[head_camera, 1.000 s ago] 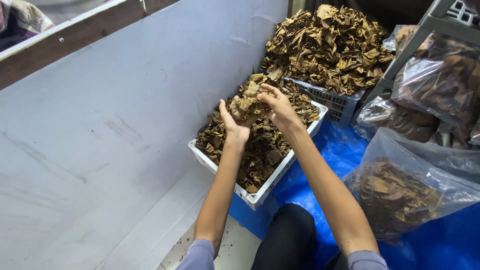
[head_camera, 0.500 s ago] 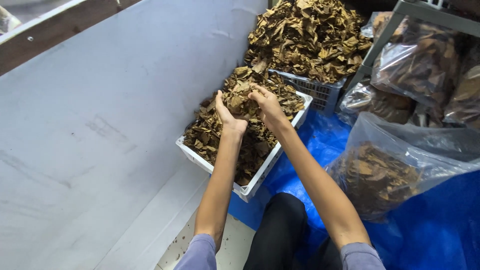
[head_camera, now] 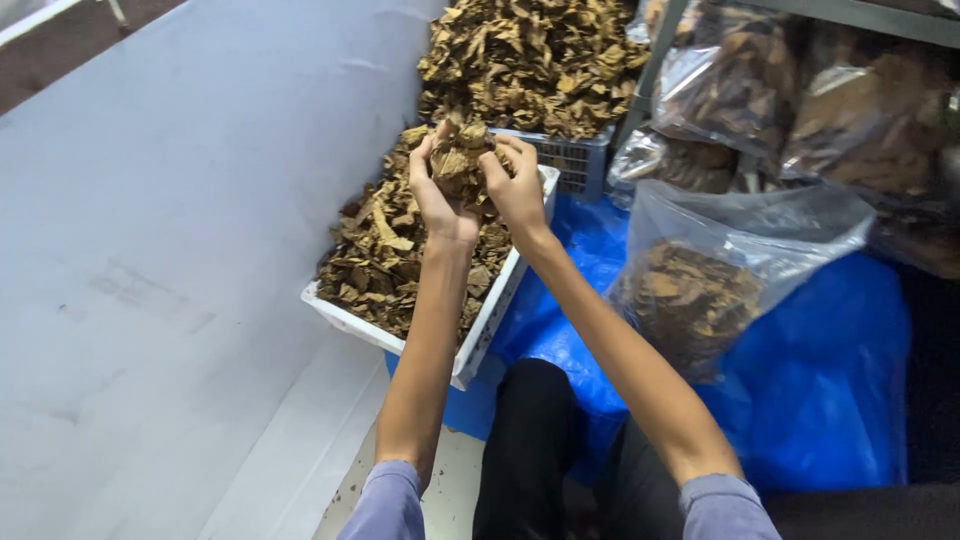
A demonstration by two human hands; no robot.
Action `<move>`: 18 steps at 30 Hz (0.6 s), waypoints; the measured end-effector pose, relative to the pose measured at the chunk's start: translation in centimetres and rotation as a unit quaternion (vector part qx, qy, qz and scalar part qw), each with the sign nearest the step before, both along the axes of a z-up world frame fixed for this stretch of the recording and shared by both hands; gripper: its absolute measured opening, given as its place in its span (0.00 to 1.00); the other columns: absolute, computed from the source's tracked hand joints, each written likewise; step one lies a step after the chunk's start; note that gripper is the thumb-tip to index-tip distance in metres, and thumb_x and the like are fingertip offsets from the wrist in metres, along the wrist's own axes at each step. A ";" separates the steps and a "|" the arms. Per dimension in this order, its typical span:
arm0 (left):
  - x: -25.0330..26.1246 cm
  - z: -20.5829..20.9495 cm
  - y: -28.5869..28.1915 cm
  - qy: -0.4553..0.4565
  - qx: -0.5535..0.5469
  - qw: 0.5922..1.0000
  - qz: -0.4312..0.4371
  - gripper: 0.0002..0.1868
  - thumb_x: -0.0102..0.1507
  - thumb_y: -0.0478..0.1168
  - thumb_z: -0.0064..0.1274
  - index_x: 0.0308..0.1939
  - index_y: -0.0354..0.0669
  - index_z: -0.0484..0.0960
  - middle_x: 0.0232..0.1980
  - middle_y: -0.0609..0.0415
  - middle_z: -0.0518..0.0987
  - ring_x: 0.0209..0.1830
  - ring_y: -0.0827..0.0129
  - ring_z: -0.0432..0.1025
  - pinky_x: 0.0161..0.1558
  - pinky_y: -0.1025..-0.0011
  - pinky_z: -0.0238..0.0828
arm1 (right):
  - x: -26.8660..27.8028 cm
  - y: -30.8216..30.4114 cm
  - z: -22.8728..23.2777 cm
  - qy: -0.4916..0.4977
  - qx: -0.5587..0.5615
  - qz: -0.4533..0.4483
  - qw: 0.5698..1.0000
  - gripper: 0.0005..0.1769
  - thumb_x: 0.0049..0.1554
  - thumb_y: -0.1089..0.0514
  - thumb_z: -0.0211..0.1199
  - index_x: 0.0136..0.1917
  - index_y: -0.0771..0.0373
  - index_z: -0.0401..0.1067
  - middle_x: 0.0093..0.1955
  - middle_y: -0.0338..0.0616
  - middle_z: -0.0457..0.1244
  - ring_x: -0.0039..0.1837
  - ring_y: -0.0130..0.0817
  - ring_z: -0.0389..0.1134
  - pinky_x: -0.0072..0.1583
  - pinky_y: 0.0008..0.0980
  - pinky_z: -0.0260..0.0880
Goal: Packing dried leaves from crates into plastic bags for storage or shipping.
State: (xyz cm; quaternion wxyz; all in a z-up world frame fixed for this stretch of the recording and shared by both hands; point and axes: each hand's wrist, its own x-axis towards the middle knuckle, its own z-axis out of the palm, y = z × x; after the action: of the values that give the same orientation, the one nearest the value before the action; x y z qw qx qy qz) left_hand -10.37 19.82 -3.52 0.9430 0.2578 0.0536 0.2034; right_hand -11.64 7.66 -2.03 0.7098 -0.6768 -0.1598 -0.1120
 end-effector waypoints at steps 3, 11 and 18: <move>-0.3 2.0 -5.3 -0.003 0.039 0.999 -0.019 0.29 0.57 0.60 0.58 0.58 0.53 0.85 0.55 0.35 0.83 0.50 0.44 0.78 0.53 0.45 0.72 | 0.9 -3.2 -0.1 -0.082 0.040 -0.070 0.993 0.17 0.57 0.56 0.62 0.55 0.71 0.76 0.63 0.55 0.61 0.72 0.47 0.60 0.74 0.43 0.56; -0.9 6.0 -23.1 -0.046 0.087 0.976 -0.195 0.19 0.65 0.55 0.45 0.42 0.46 0.81 0.39 0.50 0.81 0.34 0.64 0.70 0.37 0.63 0.63 | -2.8 -20.1 7.4 0.114 0.027 -0.139 0.983 0.20 0.57 0.48 0.55 0.47 0.64 0.79 0.44 0.35 0.68 0.46 0.22 0.64 0.49 0.20 0.67; 3.9 2.1 -33.9 0.071 0.046 0.942 -0.325 0.16 0.63 0.53 0.46 0.40 0.45 0.78 0.43 0.48 0.78 0.42 0.60 0.69 0.46 0.57 0.64 | -0.1 -32.1 8.0 0.291 -0.145 -0.105 0.940 0.26 0.65 0.42 0.55 0.49 0.71 0.74 0.46 0.55 0.69 0.36 0.39 0.68 0.29 0.38 0.67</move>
State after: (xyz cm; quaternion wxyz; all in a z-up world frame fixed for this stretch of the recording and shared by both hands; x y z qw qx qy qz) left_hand -6.46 -14.06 -1.43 0.9387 0.3181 0.0240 -0.1307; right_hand -11.73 -24.46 5.97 0.6042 -0.7881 0.1108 0.0402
